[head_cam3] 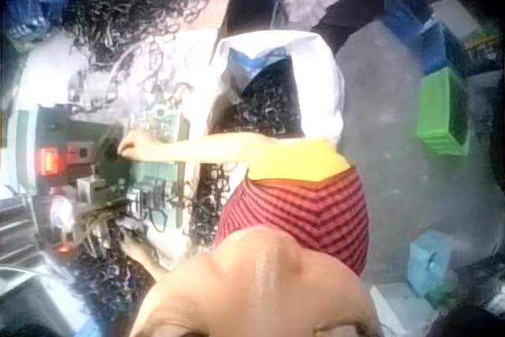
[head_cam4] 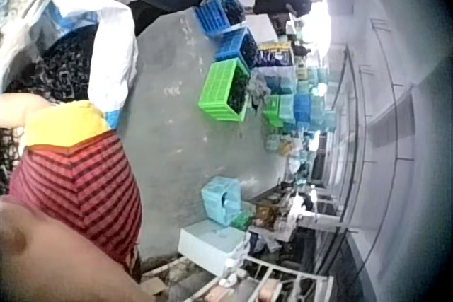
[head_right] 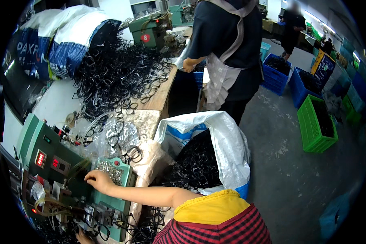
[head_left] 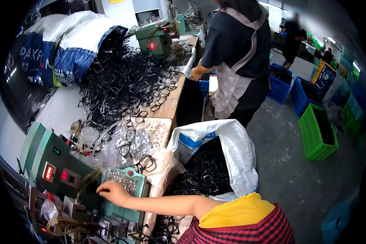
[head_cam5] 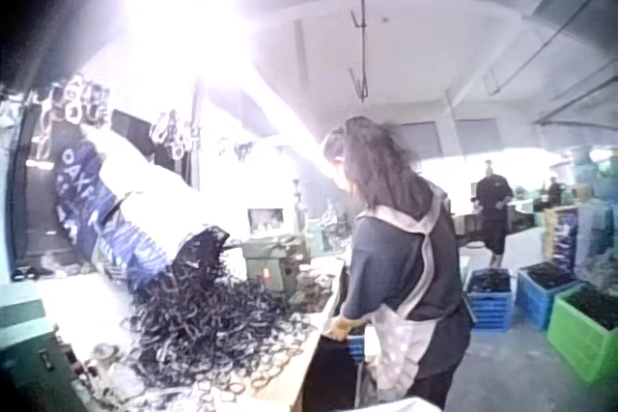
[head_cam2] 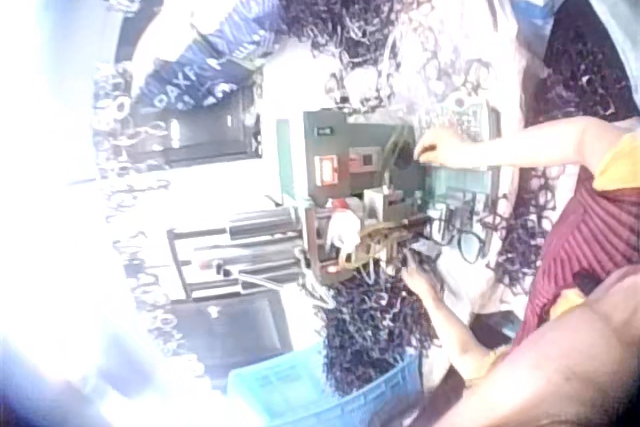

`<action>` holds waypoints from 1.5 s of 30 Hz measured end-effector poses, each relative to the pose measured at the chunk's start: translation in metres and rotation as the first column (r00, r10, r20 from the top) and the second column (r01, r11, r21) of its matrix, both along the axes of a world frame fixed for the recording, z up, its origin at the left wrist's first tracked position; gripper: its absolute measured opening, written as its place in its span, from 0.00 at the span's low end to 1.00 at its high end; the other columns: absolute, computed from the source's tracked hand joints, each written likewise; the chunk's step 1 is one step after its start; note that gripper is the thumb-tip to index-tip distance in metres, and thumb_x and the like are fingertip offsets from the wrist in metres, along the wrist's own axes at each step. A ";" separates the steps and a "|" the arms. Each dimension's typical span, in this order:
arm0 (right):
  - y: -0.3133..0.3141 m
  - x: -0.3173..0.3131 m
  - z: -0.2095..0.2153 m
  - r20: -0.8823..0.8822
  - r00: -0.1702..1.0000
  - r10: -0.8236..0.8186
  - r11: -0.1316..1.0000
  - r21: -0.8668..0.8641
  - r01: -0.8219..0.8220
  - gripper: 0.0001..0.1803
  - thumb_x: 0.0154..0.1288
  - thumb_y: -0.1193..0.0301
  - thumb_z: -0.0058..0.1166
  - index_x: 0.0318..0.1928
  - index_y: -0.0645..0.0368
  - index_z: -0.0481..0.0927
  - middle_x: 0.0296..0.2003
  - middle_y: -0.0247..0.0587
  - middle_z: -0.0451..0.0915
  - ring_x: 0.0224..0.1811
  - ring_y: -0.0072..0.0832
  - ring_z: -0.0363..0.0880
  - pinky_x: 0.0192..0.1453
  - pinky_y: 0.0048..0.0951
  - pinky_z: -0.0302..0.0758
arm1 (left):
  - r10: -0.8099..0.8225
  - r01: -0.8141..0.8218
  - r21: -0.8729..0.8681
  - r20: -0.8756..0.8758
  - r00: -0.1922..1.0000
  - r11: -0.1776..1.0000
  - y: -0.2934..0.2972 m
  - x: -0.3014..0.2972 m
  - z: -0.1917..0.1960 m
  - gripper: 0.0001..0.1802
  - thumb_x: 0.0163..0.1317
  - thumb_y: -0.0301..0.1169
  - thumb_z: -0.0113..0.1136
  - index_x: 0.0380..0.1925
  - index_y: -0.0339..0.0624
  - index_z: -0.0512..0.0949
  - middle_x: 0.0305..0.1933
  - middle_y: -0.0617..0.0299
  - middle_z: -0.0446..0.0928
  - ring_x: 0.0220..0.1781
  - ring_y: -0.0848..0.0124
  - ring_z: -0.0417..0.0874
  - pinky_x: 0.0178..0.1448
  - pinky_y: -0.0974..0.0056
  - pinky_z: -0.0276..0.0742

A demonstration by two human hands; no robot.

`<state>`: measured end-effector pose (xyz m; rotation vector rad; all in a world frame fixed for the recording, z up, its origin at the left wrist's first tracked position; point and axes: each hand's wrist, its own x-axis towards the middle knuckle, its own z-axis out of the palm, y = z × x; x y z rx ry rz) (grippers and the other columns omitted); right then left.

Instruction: The person repeatedly picks up black eyeglass frames and small metal components, places them into a green press machine, and operates the lever to attach the parts. Finished frames are placed into a blue basket on the left. The process is continuous and repetitive throughout the clip.

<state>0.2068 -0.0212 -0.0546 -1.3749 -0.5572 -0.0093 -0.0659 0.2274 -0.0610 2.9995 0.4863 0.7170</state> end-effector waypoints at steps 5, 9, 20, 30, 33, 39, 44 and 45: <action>-0.033 -0.003 0.005 0.015 0.976 0.217 0.960 -0.184 -0.211 0.09 0.57 0.71 0.62 0.38 0.59 0.85 0.37 0.41 0.84 0.40 0.36 0.83 0.46 0.34 0.77 | -0.035 0.087 0.189 -0.262 0.965 0.978 0.021 -0.029 -0.023 0.14 0.57 0.30 0.60 0.43 0.41 0.83 0.43 0.44 0.82 0.51 0.47 0.78 0.59 0.49 0.72; -0.074 0.002 -0.027 0.162 0.980 0.112 0.944 -0.326 -0.054 0.09 0.57 0.72 0.61 0.40 0.56 0.86 0.39 0.42 0.84 0.41 0.37 0.82 0.48 0.36 0.77 | 0.190 -0.219 -0.202 -0.154 0.970 0.955 0.062 -0.069 -0.064 0.21 0.70 0.27 0.48 0.62 0.31 0.70 0.62 0.45 0.73 0.64 0.53 0.73 0.69 0.57 0.64; -0.036 -0.059 0.051 0.056 0.918 0.392 0.919 -0.065 -0.388 0.19 0.54 0.81 0.61 0.49 0.65 0.79 0.39 0.36 0.83 0.39 0.20 0.80 0.48 0.23 0.75 | 0.541 0.412 -0.752 0.658 0.524 0.515 -0.063 -0.006 0.006 0.14 0.75 0.36 0.47 0.51 0.39 0.74 0.47 0.59 0.78 0.41 0.74 0.81 0.46 0.69 0.79; -0.008 -0.076 0.052 -0.057 0.906 0.420 0.907 0.032 -0.419 0.26 0.55 0.79 0.61 0.56 0.66 0.71 0.32 0.36 0.82 0.42 0.18 0.78 0.54 0.21 0.70 | 0.747 0.391 -0.790 0.595 0.298 0.473 -0.113 -0.004 -0.021 0.08 0.69 0.27 0.54 0.46 0.38 0.74 0.43 0.56 0.80 0.43 0.65 0.83 0.46 0.62 0.82; -0.006 -0.083 0.063 -0.171 0.820 0.546 0.837 0.148 -0.527 0.26 0.56 0.80 0.60 0.56 0.68 0.71 0.34 0.35 0.82 0.41 0.17 0.78 0.52 0.21 0.71 | 0.332 0.543 -0.408 0.913 0.238 0.734 -0.136 0.010 0.053 0.08 0.70 0.25 0.50 0.47 0.39 0.72 0.46 0.51 0.80 0.45 0.60 0.83 0.49 0.59 0.82; -0.013 -0.098 0.076 -0.286 0.784 0.551 0.834 0.227 -0.503 0.27 0.58 0.81 0.58 0.59 0.68 0.69 0.40 0.42 0.83 0.44 0.21 0.79 0.53 0.22 0.72 | -0.061 0.582 -0.241 0.891 0.450 0.776 -0.147 0.027 0.115 0.08 0.71 0.24 0.49 0.48 0.36 0.70 0.51 0.41 0.77 0.53 0.50 0.81 0.57 0.51 0.81; -0.031 -0.054 0.063 0.135 0.875 0.465 0.866 -0.276 -0.418 0.17 0.57 0.76 0.57 0.49 0.63 0.81 0.48 0.45 0.82 0.52 0.37 0.81 0.59 0.32 0.73 | -0.264 0.430 -0.233 0.514 0.816 0.872 -0.172 0.011 0.094 0.11 0.51 0.25 0.64 0.36 0.45 0.83 0.46 0.57 0.84 0.45 0.63 0.85 0.51 0.54 0.77; -0.029 -0.035 0.049 0.409 0.851 0.329 0.900 -0.407 -0.153 0.14 0.55 0.73 0.60 0.43 0.60 0.84 0.48 0.49 0.82 0.54 0.44 0.79 0.62 0.39 0.72 | -0.346 0.478 -0.154 0.506 0.790 0.865 -0.175 0.018 0.091 0.12 0.49 0.25 0.64 0.36 0.46 0.84 0.47 0.59 0.84 0.40 0.63 0.83 0.52 0.54 0.77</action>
